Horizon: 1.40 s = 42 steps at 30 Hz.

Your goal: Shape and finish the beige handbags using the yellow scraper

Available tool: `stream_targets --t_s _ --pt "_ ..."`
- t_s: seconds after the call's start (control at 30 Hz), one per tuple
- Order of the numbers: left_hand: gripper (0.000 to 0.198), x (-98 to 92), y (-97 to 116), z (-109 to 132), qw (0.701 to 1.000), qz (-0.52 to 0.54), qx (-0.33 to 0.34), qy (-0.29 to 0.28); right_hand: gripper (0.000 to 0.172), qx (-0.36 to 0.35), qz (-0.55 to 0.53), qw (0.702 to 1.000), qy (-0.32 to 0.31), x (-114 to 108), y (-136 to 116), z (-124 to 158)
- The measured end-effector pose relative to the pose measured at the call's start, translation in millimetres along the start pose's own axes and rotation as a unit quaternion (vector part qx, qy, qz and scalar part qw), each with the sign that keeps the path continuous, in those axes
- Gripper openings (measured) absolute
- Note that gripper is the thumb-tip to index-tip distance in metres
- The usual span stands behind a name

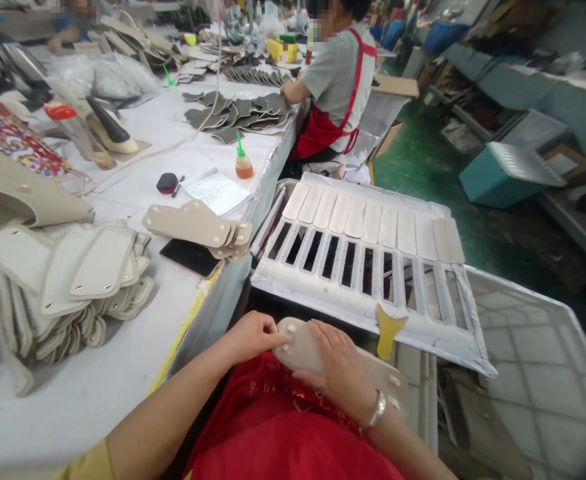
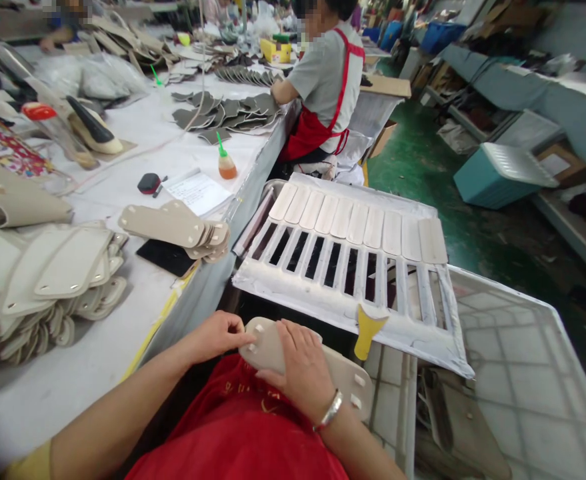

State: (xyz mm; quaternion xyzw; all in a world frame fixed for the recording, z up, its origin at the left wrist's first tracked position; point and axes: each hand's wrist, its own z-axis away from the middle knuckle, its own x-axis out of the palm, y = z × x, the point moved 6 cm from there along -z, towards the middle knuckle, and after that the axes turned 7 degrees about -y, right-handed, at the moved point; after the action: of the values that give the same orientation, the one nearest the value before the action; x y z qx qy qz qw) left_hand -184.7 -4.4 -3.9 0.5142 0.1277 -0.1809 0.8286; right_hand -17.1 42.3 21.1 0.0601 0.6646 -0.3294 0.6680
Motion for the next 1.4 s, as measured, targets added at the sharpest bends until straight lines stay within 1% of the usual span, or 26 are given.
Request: stream_targets --t_s 0.07,0.13,0.23,0.33,0.43,0.57,0.7,0.9,1.03,1.2,1.33,1.4 --pt "0.041 -0.8 0.3 -1.8 1.0 -0.01 -0.002 0.004 0.077 0.001 0.002 1.0 -0.009 5.1 -5.6 -8.3" --pt "0.039 -1.3 1.4 -3.5 1.0 -0.028 0.007 0.005 0.077 0.003 0.006 1.0 -0.011 7.0 -6.4 -10.5" --pt "0.035 -1.5 3.8 -4.1 0.998 -0.047 0.047 0.007 0.077 0.002 0.013 1.0 -0.015 7.8 -5.7 -10.3" --pt "0.032 -0.4 1.9 -3.2 0.996 -0.038 0.077 0.005 0.077 0.006 0.015 1.0 -0.018 7.9 -7.3 -11.7" --pt "0.031 1.0 -2.6 -3.2 0.996 -0.024 0.084 0.003 0.076 0.009 0.012 1.0 -0.018 8.2 -12.1 -15.3" --pt "0.032 0.2 -4.2 -4.2 0.996 -0.03 0.08 0.009 0.076 0.02 0.011 1.0 -0.012 8.1 -16.5 -21.1" --pt "0.034 -2.3 -0.2 -4.1 0.996 -0.049 0.064 0.022 0.076 0.032 0.005 0.999 -0.007 7.3 -16.7 -24.7" --pt "0.034 -2.7 6.6 -2.5 0.996 -0.064 0.04 0.037 0.073 0.05 -0.014 0.999 0.001 5.9 -15.5 -23.4" --pt "0.034 -2.2 6.2 -4.2 0.997 -0.067 0.031 0.038 0.072 0.057 -0.035 0.998 -0.005 4.1 -16.3 -24.6" --pt "0.034 -1.5 1.8 -7.6 0.998 -0.049 0.021 0.03 0.077 0.038 -0.051 0.998 -0.017 1.9 -20.8 -37.5" --pt "0.034 1.0 -3.1 -9.3 0.999 -0.036 0.013 0.027 0.061 0.039 -0.062 0.997 -0.037 1.0 -22.3 -48.1" --pt "0.035 2.0 -4.9 -9.9 0.999 -0.033 0.011 0.026 0.057 0.042 -0.063 0.996 -0.036 -0.3 -22.5 -50.1"
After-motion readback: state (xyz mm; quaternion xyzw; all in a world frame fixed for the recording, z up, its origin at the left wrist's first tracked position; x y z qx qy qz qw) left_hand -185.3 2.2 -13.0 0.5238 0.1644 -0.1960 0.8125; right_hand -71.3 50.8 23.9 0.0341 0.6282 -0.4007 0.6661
